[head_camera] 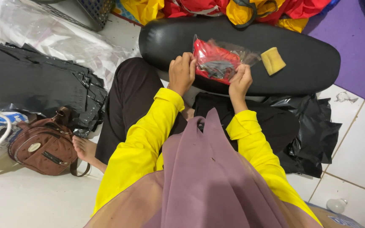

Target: The person folds a red rain cover, inserts it into a clear plastic bag, then into a black shipping bag, and finally uses scissors to cut a strap on a yellow rain cover.

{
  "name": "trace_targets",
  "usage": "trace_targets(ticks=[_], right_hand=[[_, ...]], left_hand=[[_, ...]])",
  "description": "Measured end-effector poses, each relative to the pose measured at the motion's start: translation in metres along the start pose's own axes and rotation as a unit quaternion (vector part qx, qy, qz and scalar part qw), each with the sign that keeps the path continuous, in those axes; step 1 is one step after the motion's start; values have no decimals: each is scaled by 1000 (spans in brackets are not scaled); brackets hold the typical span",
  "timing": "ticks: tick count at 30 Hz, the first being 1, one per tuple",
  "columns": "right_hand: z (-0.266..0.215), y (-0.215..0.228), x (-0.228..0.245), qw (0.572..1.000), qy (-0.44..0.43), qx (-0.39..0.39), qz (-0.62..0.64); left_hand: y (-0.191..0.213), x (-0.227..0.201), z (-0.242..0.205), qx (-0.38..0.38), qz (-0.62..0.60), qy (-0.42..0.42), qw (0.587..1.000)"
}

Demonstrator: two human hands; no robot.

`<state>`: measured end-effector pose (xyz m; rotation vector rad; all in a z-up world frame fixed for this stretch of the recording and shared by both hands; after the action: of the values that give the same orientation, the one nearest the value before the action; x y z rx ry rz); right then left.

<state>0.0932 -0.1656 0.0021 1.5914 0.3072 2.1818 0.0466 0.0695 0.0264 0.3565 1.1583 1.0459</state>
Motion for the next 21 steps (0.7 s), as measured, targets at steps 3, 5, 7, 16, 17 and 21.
trace_targets(ticks=[3,5,7,16,17,21], right_hand=[[10,-6,11,994,31,-24,-98],[13,-8,19,989,4,-11,-148],[16,-11,16,980,-25,1,-198],[28,-15,11,944,-160,88,-276],[29,-13,2,949,-144,77,-269],[38,-8,-65,975,-217,48,-8]], left_hand=[[-1,-6,0,-41,23,26,999],[-7,-4,2,-70,36,30,996],[-11,-3,1,-97,46,34,994],[-35,-58,6,-142,-17,-330,933],[-54,-55,9,-108,12,-296,949],[-44,-56,18,93,75,-169,978]])
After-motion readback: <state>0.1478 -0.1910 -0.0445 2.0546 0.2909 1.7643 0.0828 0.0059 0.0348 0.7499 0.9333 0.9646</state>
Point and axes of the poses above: each hand's wrist, its own z-axis towards the middle knuckle, its own y-axis out of the back of the hand, x = y × z, the point moved 1 cm from there along z, towards the middle knuckle, and after that the axes turned 2 degrees about y, right-handed, at the moved point
